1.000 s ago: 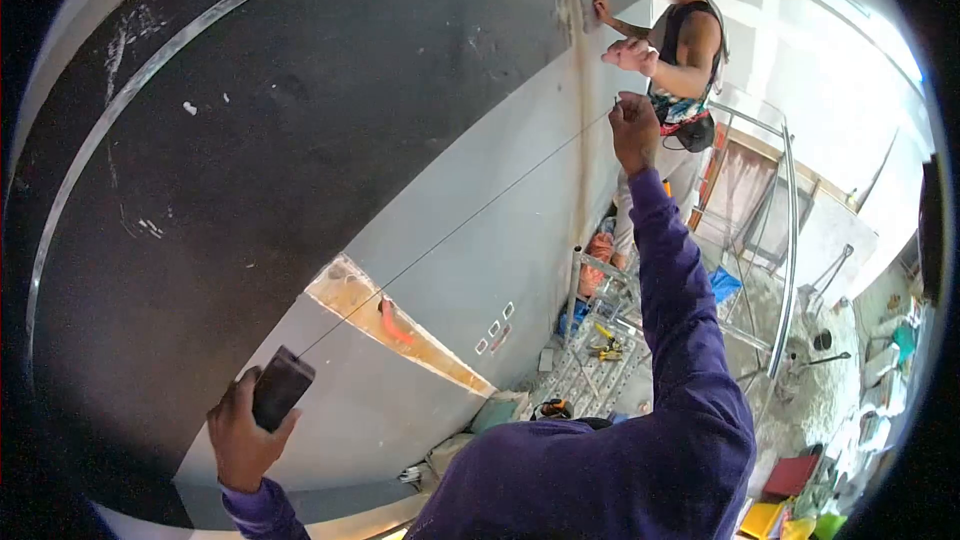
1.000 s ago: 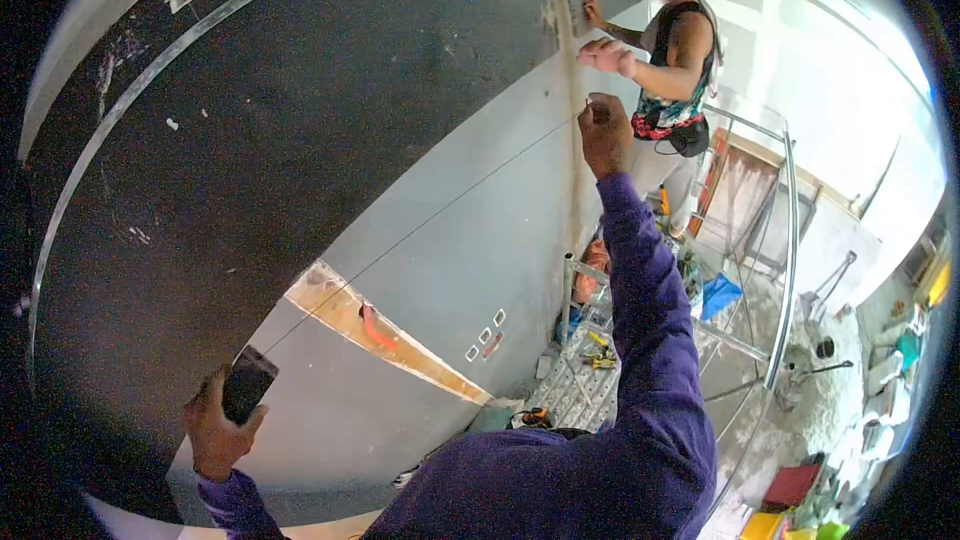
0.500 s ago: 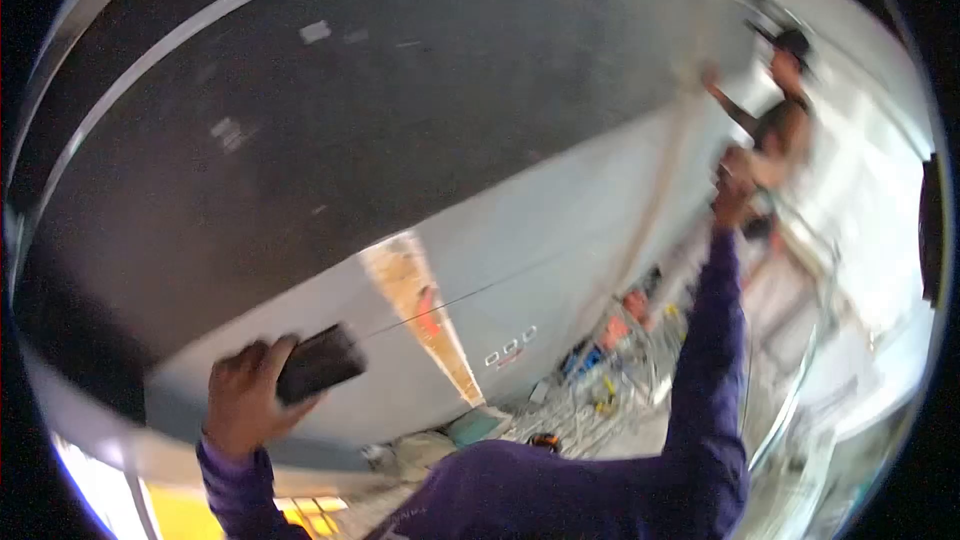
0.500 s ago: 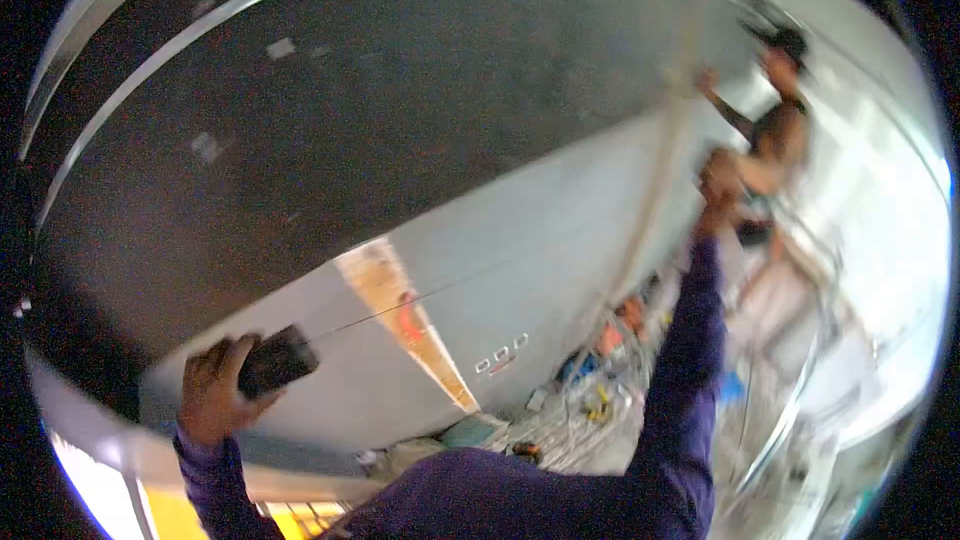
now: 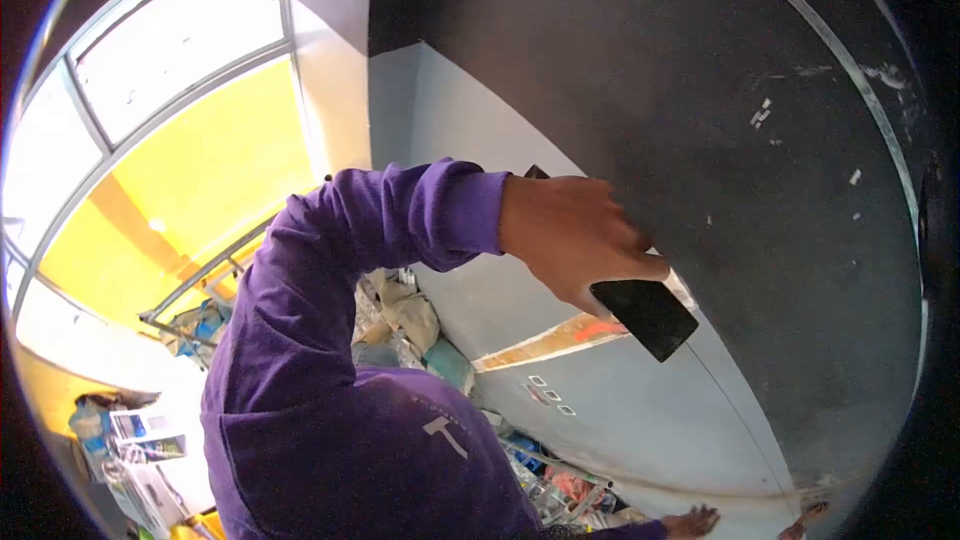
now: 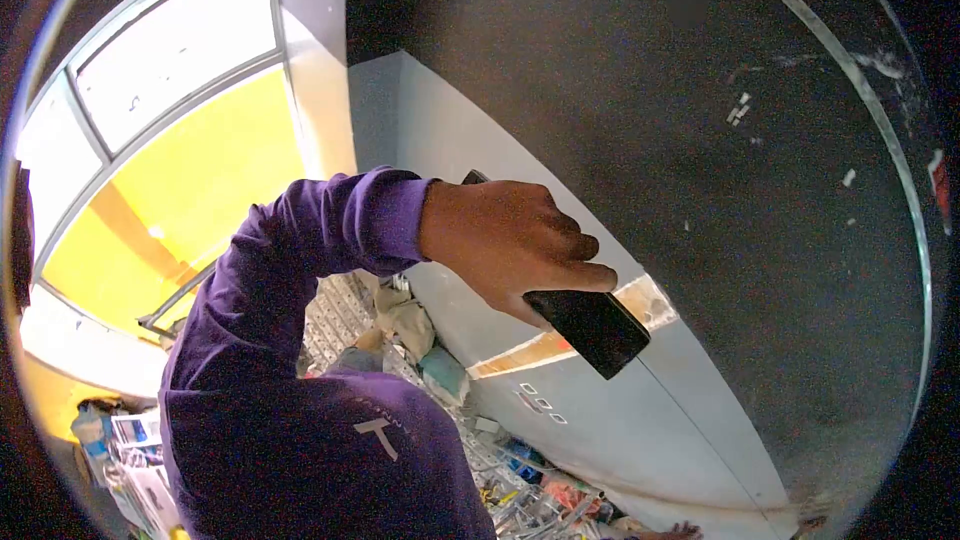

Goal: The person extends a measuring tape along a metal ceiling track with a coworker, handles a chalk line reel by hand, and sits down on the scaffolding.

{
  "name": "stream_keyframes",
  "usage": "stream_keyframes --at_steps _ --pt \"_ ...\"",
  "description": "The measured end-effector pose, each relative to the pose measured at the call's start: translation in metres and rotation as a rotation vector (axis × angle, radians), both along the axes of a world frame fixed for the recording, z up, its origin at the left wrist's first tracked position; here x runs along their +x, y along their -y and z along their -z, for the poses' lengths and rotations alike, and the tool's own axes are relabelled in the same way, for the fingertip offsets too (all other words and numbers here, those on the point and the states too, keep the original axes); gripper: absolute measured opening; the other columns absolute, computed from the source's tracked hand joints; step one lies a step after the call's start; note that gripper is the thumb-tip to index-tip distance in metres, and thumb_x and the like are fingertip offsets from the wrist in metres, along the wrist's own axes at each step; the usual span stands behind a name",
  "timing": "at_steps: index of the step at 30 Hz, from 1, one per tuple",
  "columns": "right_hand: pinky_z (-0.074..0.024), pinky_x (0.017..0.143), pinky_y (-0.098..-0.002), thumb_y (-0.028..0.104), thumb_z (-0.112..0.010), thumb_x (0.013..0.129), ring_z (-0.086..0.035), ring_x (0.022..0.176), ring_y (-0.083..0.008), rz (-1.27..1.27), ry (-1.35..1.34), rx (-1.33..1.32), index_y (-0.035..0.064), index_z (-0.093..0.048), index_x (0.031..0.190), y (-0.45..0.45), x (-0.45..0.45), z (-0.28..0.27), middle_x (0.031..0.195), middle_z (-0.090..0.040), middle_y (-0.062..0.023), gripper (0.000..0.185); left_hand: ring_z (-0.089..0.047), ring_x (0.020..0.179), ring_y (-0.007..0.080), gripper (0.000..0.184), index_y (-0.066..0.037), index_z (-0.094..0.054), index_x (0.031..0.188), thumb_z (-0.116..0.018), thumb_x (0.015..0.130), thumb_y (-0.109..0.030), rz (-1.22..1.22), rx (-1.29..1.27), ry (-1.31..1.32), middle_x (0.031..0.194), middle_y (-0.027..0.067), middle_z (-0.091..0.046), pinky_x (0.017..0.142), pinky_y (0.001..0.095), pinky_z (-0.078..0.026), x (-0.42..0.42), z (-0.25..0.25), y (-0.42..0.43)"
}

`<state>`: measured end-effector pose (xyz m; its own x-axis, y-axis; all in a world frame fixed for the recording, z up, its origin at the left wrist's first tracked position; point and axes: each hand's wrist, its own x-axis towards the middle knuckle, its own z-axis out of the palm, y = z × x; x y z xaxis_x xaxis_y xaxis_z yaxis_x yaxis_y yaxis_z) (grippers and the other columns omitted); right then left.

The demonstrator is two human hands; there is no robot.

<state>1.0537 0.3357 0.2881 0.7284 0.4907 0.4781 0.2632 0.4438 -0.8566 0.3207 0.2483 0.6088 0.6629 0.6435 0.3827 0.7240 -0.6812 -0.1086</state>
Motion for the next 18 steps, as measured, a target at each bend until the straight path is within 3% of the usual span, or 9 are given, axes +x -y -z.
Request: stream_keyframes --at_steps 1,3,4,5,6,7,8,11,18 --pt "-0.0532 0.089 -0.0396 0.035 -0.044 0.104 -0.063 0.110 -0.0240 -0.038 0.256 -0.162 0.0034 -0.044 0.145 -0.010 -0.006 0.040 0.135 -0.061 -0.0121 0.052 -0.071 0.078 0.0297 0.059 -0.010 -0.050 0.125 -0.075 0.084 -0.045 -0.027 0.005 -0.012 0.085 0.0104 -0.063 0.063 0.0409 -0.059 -0.004 0.000 0.002" --pt "-0.0534 0.081 -0.0348 0.030 -0.050 0.098 -0.065 0.100 -0.0256 -0.212 0.021 -0.221 0.0034 -0.047 0.144 -0.029 -0.052 0.111 0.131 -0.063 -0.0136 0.053 -0.071 0.079 0.0295 0.061 -0.009 -0.051 0.126 -0.075 0.084 -0.046 -0.067 0.019 -0.039 0.086 0.0108 -0.064 0.063 0.0408 -0.059 -0.017 -0.003 0.004" --pt "-0.0511 0.074 -0.0316 0.026 -0.057 0.093 -0.064 0.094 -0.0240 -0.164 -0.135 -0.296 0.0033 -0.049 0.142 -0.006 -0.148 0.082 0.123 -0.064 -0.0138 0.054 -0.071 0.079 0.0298 0.061 -0.009 -0.051 0.125 -0.075 0.083 -0.046 -0.079 0.042 -0.032 0.087 0.0111 -0.065 0.063 0.0410 -0.059 -0.026 -0.004 0.005" --pt "-0.0496 0.067 -0.0336 0.025 -0.056 0.096 -0.063 0.087 -0.0228 -0.194 0.050 -0.538 0.0017 -0.049 0.141 0.006 -0.208 0.069 0.112 -0.065 -0.0134 0.051 -0.071 0.079 0.0300 0.060 -0.009 -0.052 0.124 -0.075 0.083 -0.046 -0.090 0.067 -0.024 0.087 0.0114 -0.065 0.064 0.0413 -0.059 -0.036 -0.004 0.008" --pt "-0.0469 0.061 -0.0332 0.027 -0.055 0.099 -0.062 0.079 -0.0206 -0.220 -0.102 -0.438 0.0006 -0.051 0.136 0.016 -0.268 0.066 0.099 -0.064 -0.0112 0.046 -0.072 0.079 0.0303 0.060 -0.008 -0.053 0.124 -0.075 0.083 -0.047 -0.103 0.094 -0.016 0.088 0.0118 -0.066 0.064 0.0416 -0.059 -0.047 -0.005 0.009" --pt "-0.0451 0.060 -0.0297 0.028 -0.059 0.099 -0.061 0.075 -0.0178 -0.263 -0.019 -0.567 0.0002 -0.052 0.133 0.038 -0.329 0.036 0.093 -0.064 -0.0092 0.044 -0.072 0.079 0.0307 0.060 -0.008 -0.054 0.123 -0.075 0.083 -0.047 -0.072 0.130 0.028 0.088 0.0122 -0.066 0.064 0.0419 -0.059 -0.058 -0.004 0.010" --pt "-0.0445 0.060 -0.0272 0.026 -0.063 0.097 -0.059 0.073 -0.0151 -0.381 0.004 -0.514 0.0004 -0.053 0.130 0.055 -0.368 0.028 0.091 -0.063 -0.0074 0.043 -0.071 0.078 0.0312 0.060 -0.007 -0.055 0.121 -0.076 0.082 -0.047 -0.047 0.165 0.070 0.089 0.0126 -0.066 0.064 0.0422 -0.059 -0.069 -0.003 0.011" --pt "-0.0451 0.059 -0.0270 0.024 -0.062 0.098 -0.057 0.069 -0.0139 -0.661 0.060 -0.472 -0.0011 -0.054 0.126 0.079 -0.442 0.013 0.087 -0.060 -0.0054 0.038 -0.073 0.077 0.0325 0.059 -0.004 -0.059 0.123 -0.075 0.085 -0.046 -0.071 0.189 0.106 0.087 0.0161 -0.071 0.067 0.0413 -0.059 -0.105 -0.012 0.028" --pt "-0.0440 0.059 -0.0265 0.019 -0.062 0.097 -0.054 0.070 -0.0138 -0.827 0.276 -0.402 -0.0018 -0.054 0.124 0.063 -0.535 -0.028 0.085 -0.059 -0.0054 0.035 -0.074 0.082 0.0318 0.056 -0.002 -0.063 0.119 -0.078 0.084 -0.044 -0.225 0.232 0.174 0.090 0.0168 -0.072 0.070 0.0406 -0.060 -0.214 -0.023 0.074"
